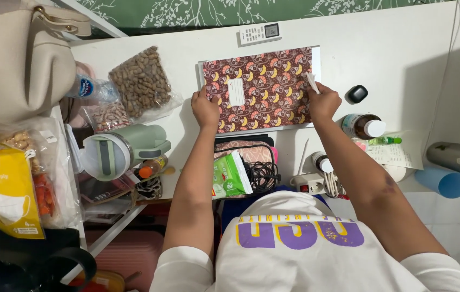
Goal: The person wipes a banana-patterned folder with a white wipe, then picks up and coils a white USB cable. They place the wipe and cable on the folder, move a green packet and a small brown bottle, and finally pick up and inspect a silver tumbler. The workspace remains cluttered with various items throughout.
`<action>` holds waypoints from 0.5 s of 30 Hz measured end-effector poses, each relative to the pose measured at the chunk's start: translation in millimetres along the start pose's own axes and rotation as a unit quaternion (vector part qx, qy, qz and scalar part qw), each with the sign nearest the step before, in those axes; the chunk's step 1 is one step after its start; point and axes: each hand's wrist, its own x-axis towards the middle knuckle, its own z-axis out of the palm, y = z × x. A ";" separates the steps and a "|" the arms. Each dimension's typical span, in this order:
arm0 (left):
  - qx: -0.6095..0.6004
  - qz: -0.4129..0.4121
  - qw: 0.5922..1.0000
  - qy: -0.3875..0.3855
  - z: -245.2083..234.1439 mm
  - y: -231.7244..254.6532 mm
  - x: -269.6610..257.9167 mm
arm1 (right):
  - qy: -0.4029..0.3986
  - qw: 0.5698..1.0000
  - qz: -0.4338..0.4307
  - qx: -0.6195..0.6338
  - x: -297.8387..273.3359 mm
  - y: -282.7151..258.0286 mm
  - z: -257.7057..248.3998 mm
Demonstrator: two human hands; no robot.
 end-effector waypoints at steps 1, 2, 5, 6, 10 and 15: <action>0.000 0.005 1.000 0.005 -2.2 1.7 -1.3 | -0.010 1.000 0.004 0.006 -0.4 -0.6 -1.1; 0.000 0.009 1.000 0.009 -4.6 3.2 -2.8 | -0.021 1.000 0.008 0.012 -1.1 -1.1 -2.3; 0.011 0.012 1.000 0.023 -3.2 5.8 -3.7 | -0.031 0.999 0.020 0.024 -7.2 -20.5 -16.8; 0.011 0.015 1.000 0.022 -7.0 13.6 -10.6 | -0.028 0.999 0.021 0.026 -11.8 -26.3 -24.8; -0.029 0.043 0.997 0.051 -27.7 64.2 -39.0 | -0.058 0.992 0.050 0.099 -19.4 -23.6 -43.9; -0.191 0.124 0.971 -0.078 -54.0 139.7 -105.2 | -0.098 0.963 0.050 0.248 -68.9 -40.5 -80.3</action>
